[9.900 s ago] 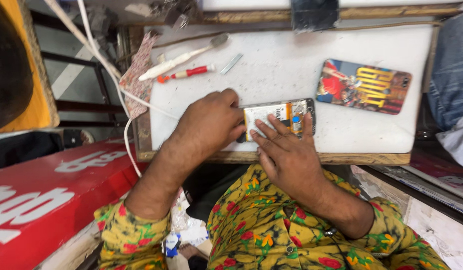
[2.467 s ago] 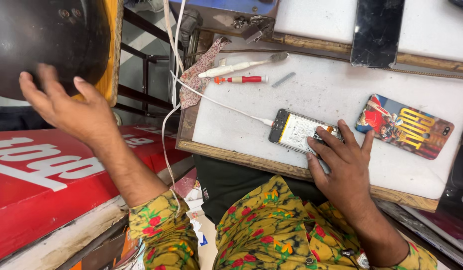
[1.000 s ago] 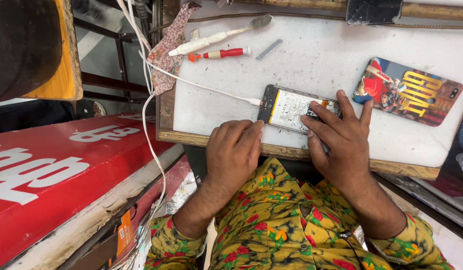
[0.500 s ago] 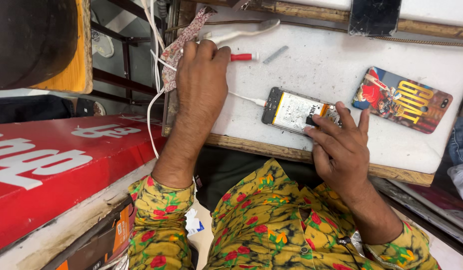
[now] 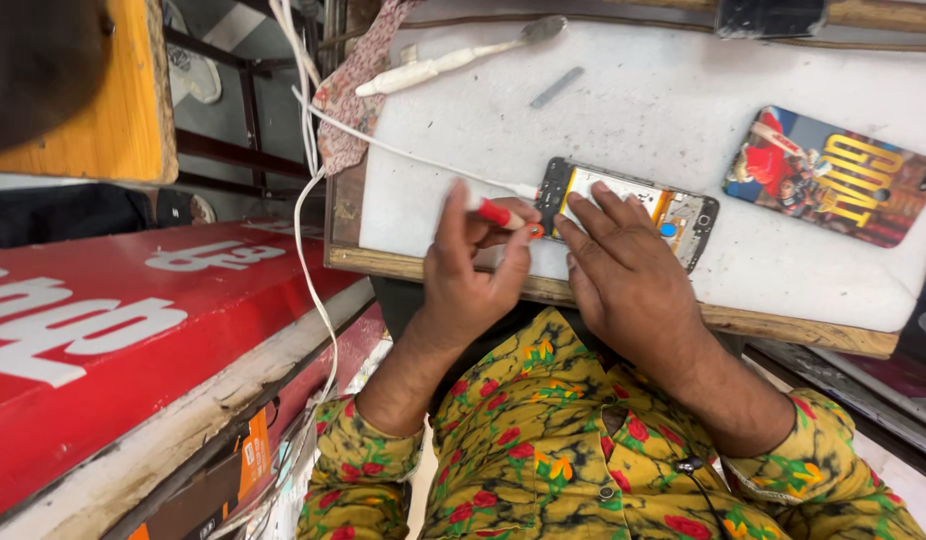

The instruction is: The person works on a disassembled smartphone, using a red-handled screwdriver to manipulate internal components and a small brush to clean the battery area. The person handles the phone's back cover and a phone case, placing them on the workbench while continuing to adjust parts inside the device.

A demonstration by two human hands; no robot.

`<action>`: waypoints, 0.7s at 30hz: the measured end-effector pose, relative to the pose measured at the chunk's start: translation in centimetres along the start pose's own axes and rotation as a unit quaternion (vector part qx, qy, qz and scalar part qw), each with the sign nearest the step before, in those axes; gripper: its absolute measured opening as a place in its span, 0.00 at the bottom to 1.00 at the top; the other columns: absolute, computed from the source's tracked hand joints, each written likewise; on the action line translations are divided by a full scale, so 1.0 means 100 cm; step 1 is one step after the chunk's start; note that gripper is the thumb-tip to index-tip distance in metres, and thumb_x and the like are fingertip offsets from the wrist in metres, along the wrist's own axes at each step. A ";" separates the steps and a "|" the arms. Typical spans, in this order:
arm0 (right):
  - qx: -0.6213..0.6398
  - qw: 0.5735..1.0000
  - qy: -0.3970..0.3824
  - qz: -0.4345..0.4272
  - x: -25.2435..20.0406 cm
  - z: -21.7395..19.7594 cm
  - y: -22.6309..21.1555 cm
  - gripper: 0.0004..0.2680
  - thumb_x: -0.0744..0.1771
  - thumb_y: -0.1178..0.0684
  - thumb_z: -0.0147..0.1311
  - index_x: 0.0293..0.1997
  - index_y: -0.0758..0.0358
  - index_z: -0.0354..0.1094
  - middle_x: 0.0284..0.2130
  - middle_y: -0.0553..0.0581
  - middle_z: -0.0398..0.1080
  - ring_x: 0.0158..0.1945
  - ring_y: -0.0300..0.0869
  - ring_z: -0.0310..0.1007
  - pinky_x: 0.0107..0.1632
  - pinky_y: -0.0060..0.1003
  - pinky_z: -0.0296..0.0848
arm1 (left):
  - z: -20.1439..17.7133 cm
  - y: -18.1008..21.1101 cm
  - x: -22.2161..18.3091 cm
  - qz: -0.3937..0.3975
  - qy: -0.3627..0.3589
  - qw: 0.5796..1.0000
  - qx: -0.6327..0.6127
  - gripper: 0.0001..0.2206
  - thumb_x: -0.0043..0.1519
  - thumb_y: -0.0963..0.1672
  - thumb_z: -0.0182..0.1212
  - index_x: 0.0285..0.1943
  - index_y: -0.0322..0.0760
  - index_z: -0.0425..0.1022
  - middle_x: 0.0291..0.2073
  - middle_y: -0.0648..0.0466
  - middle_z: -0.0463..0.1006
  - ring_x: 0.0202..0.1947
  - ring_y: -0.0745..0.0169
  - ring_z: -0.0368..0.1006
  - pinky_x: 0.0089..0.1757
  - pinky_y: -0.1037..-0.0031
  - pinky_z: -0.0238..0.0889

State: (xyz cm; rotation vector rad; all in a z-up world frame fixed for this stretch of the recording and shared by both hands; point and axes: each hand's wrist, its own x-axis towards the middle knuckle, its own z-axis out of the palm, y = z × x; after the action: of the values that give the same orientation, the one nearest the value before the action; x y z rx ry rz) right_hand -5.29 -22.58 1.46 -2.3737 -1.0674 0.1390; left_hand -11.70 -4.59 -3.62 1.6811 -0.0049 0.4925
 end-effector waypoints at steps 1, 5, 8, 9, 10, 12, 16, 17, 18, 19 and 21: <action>-0.001 1.000 0.000 0.003 0.000 0.000 -0.001 0.17 0.64 0.60 0.59 0.60 0.67 0.70 0.61 0.65 0.68 0.69 0.59 0.63 0.70 0.58 0.62 | 0.002 -0.005 -0.002 0.035 -0.002 0.999 0.027 0.36 0.69 0.33 0.60 0.79 0.40 0.39 0.50 0.42 0.78 0.47 0.57 0.81 0.48 0.70 0.78; 0.007 1.000 0.002 0.018 0.000 0.002 0.000 0.16 0.65 0.60 0.59 0.61 0.67 0.70 0.62 0.65 0.68 0.70 0.59 0.63 0.70 0.58 0.62 | 0.000 -0.010 0.000 0.077 -0.029 0.994 0.068 0.37 0.68 0.33 0.64 0.79 0.44 0.41 0.49 0.44 0.79 0.46 0.57 0.82 0.48 0.70 0.79; 0.006 1.000 0.003 0.014 -0.001 0.002 0.001 0.17 0.65 0.60 0.59 0.61 0.67 0.70 0.62 0.64 0.68 0.70 0.58 0.63 0.70 0.58 0.62 | 0.000 -0.007 0.003 0.090 -0.037 0.990 0.107 0.36 0.67 0.33 0.64 0.78 0.44 0.44 0.48 0.43 0.79 0.47 0.54 0.82 0.46 0.70 0.80; 0.007 1.000 0.002 0.015 -0.001 0.002 0.002 0.17 0.65 0.60 0.59 0.61 0.67 0.70 0.62 0.65 0.68 0.70 0.58 0.63 0.70 0.58 0.62 | 0.000 -0.007 0.003 0.091 -0.039 0.989 0.112 0.36 0.67 0.33 0.65 0.78 0.44 0.44 0.47 0.43 0.79 0.47 0.54 0.82 0.46 0.70 0.80; 0.009 1.000 0.002 0.015 -0.002 0.003 0.003 0.17 0.65 0.60 0.59 0.61 0.67 0.70 0.62 0.65 0.68 0.70 0.58 0.63 0.70 0.58 0.62 | 0.000 -0.006 0.003 0.092 -0.040 0.988 0.117 0.36 0.67 0.34 0.65 0.78 0.44 0.45 0.47 0.43 0.78 0.47 0.54 0.82 0.46 0.70 0.80; 0.011 1.000 0.000 0.014 -0.002 0.003 0.003 0.17 0.64 0.60 0.59 0.61 0.67 0.70 0.62 0.65 0.68 0.70 0.58 0.63 0.70 0.58 0.62 | 0.001 -0.007 0.003 0.093 -0.035 0.988 0.118 0.36 0.67 0.33 0.65 0.78 0.44 0.45 0.46 0.44 0.78 0.46 0.54 0.82 0.45 0.70 0.80; 0.015 1.000 0.000 0.017 -0.002 0.003 0.004 0.17 0.64 0.60 0.59 0.61 0.67 0.70 0.62 0.65 0.68 0.70 0.58 0.63 0.70 0.58 0.62 | 0.000 -0.009 0.002 0.098 -0.039 0.987 0.125 0.37 0.67 0.33 0.65 0.78 0.45 0.44 0.46 0.45 0.78 0.47 0.54 0.82 0.45 0.70 0.81; 0.015 1.000 0.001 0.018 -0.002 0.003 0.003 0.17 0.65 0.60 0.59 0.61 0.67 0.70 0.62 0.65 0.68 0.70 0.58 0.63 0.70 0.58 0.62 | -0.001 -0.009 0.002 0.102 -0.046 0.985 0.134 0.37 0.67 0.34 0.66 0.78 0.45 0.44 0.46 0.45 0.78 0.47 0.54 0.82 0.45 0.70 0.81; 0.012 1.000 0.000 0.016 -0.001 0.003 0.003 0.17 0.64 0.60 0.59 0.61 0.67 0.70 0.62 0.65 0.68 0.70 0.58 0.63 0.71 0.58 0.62 | -0.002 -0.008 0.002 0.112 -0.045 0.982 0.143 0.37 0.67 0.34 0.66 0.78 0.45 0.44 0.46 0.45 0.78 0.46 0.54 0.82 0.45 0.68 0.81; 0.009 1.000 -0.002 0.013 0.000 0.003 0.004 0.17 0.64 0.61 0.59 0.61 0.67 0.70 0.62 0.65 0.68 0.70 0.58 0.63 0.71 0.58 0.62 | -0.003 -0.008 0.004 0.122 -0.044 0.980 0.151 0.37 0.66 0.34 0.66 0.78 0.45 0.44 0.45 0.45 0.78 0.45 0.53 0.82 0.45 0.67 0.80; 0.010 1.000 -0.002 0.013 -0.001 0.003 0.004 0.17 0.64 0.61 0.59 0.61 0.67 0.70 0.62 0.65 0.68 0.70 0.58 0.63 0.71 0.58 0.62 | -0.002 -0.006 0.006 0.137 -0.042 0.976 0.164 0.37 0.66 0.34 0.66 0.77 0.44 0.44 0.44 0.45 0.78 0.44 0.53 0.82 0.45 0.66 0.80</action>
State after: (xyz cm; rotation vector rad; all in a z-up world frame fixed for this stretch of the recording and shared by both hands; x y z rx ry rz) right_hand -5.18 -22.73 0.99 -2.3722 -1.0321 0.1629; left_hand -11.08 -4.17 -3.95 2.0375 -0.2307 0.6555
